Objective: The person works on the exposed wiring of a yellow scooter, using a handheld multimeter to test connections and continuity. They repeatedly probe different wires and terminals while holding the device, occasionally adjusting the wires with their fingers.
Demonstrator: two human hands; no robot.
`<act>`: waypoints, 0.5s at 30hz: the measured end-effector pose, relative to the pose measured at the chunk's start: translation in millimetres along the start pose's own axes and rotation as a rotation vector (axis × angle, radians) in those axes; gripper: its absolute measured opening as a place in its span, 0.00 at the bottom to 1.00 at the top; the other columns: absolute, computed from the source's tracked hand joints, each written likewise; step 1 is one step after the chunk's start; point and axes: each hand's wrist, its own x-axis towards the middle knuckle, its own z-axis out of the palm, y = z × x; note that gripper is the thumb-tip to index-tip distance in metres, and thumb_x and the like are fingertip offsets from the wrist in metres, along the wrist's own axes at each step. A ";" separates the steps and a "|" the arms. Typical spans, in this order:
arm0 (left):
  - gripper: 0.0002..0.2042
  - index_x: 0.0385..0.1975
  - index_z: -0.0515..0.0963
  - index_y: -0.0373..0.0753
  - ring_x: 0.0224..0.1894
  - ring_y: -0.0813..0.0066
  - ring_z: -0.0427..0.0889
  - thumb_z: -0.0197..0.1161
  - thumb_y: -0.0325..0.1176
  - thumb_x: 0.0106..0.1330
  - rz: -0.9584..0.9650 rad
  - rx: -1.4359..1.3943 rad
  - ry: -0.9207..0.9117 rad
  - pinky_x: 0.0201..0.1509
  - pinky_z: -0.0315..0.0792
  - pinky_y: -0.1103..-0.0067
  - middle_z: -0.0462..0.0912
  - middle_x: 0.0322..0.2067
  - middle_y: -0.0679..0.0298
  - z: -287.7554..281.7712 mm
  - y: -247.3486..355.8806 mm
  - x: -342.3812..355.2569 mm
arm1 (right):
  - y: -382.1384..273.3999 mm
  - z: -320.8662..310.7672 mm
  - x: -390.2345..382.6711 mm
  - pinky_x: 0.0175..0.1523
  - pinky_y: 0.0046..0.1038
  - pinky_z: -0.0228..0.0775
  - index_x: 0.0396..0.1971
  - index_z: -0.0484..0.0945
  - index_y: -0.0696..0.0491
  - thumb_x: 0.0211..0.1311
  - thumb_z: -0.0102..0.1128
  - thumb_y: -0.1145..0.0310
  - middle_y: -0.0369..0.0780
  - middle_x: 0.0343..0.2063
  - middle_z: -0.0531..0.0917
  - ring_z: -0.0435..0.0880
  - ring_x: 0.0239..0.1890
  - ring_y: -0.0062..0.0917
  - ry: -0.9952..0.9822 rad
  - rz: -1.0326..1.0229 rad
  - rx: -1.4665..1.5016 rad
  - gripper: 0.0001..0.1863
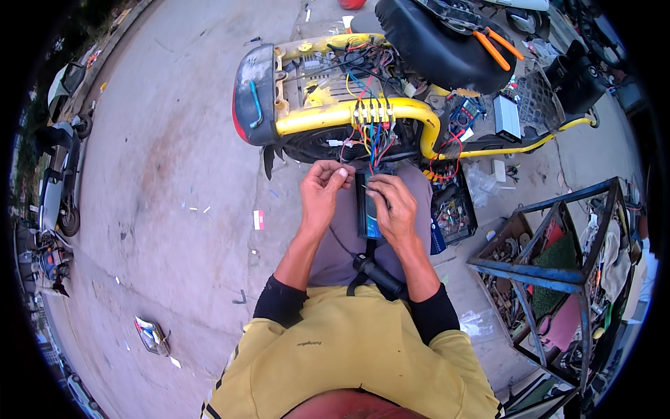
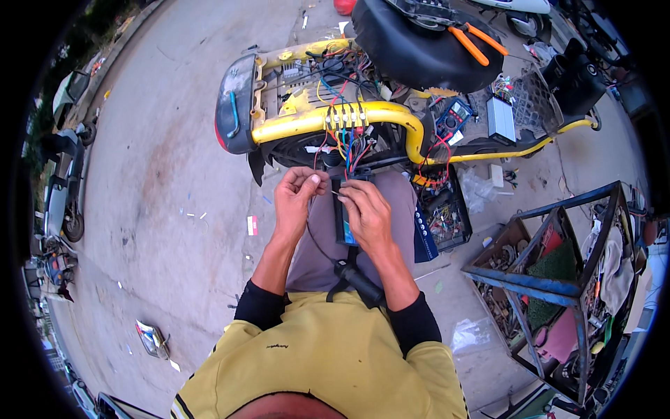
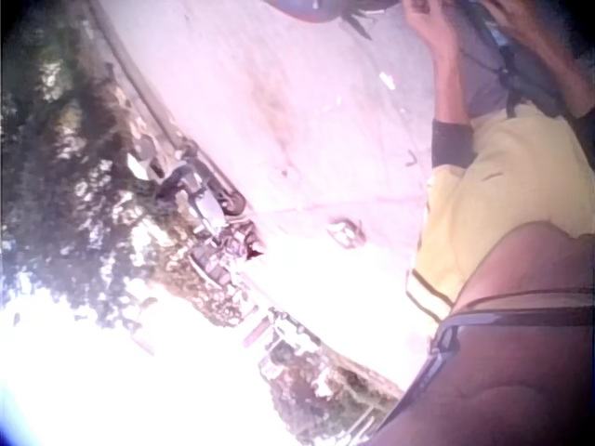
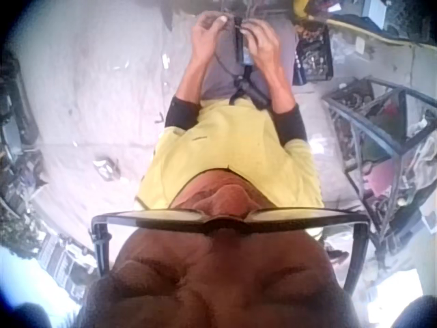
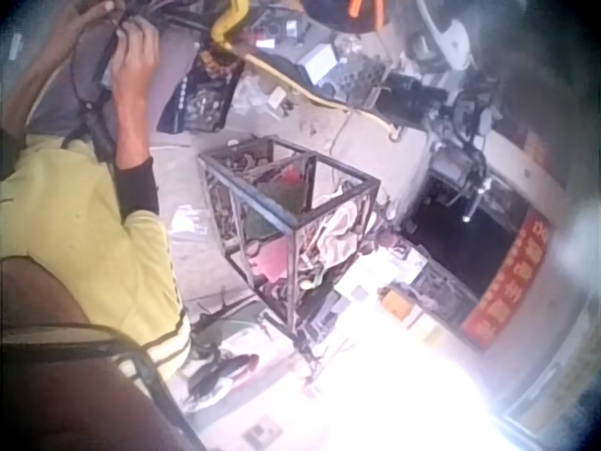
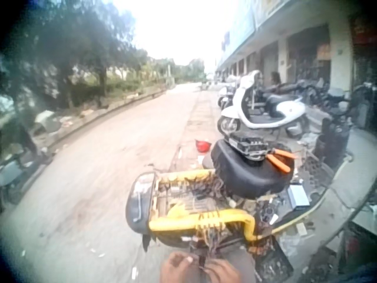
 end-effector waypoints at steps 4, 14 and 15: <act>0.07 0.49 0.79 0.32 0.45 0.77 0.85 0.63 0.24 0.75 0.015 -0.039 0.092 0.49 0.82 0.77 0.89 0.46 0.58 4.7 1.0 6.4 | -6.4 -5.4 1.3 0.47 0.37 0.82 0.38 0.84 0.58 0.58 0.72 0.82 0.44 0.41 0.87 0.89 0.42 0.40 0.013 0.016 0.040 0.09; 0.16 0.57 0.81 0.31 0.44 0.81 0.83 0.69 0.28 0.72 -0.125 0.067 0.059 0.52 0.76 0.80 0.88 0.45 0.64 9.6 4.4 27.8 | -11.0 0.5 -0.6 0.48 0.36 0.79 0.36 0.84 0.56 0.52 0.75 0.79 0.40 0.41 0.87 0.87 0.42 0.37 -0.096 -0.105 -0.047 0.11; 0.15 0.55 0.83 0.31 0.43 0.81 0.82 0.69 0.29 0.72 -0.077 0.061 0.059 0.51 0.76 0.80 0.88 0.44 0.65 14.7 5.3 30.1 | -8.7 0.7 -0.8 0.48 0.37 0.78 0.36 0.84 0.56 0.53 0.75 0.79 0.40 0.41 0.87 0.87 0.42 0.37 -0.105 -0.119 -0.060 0.11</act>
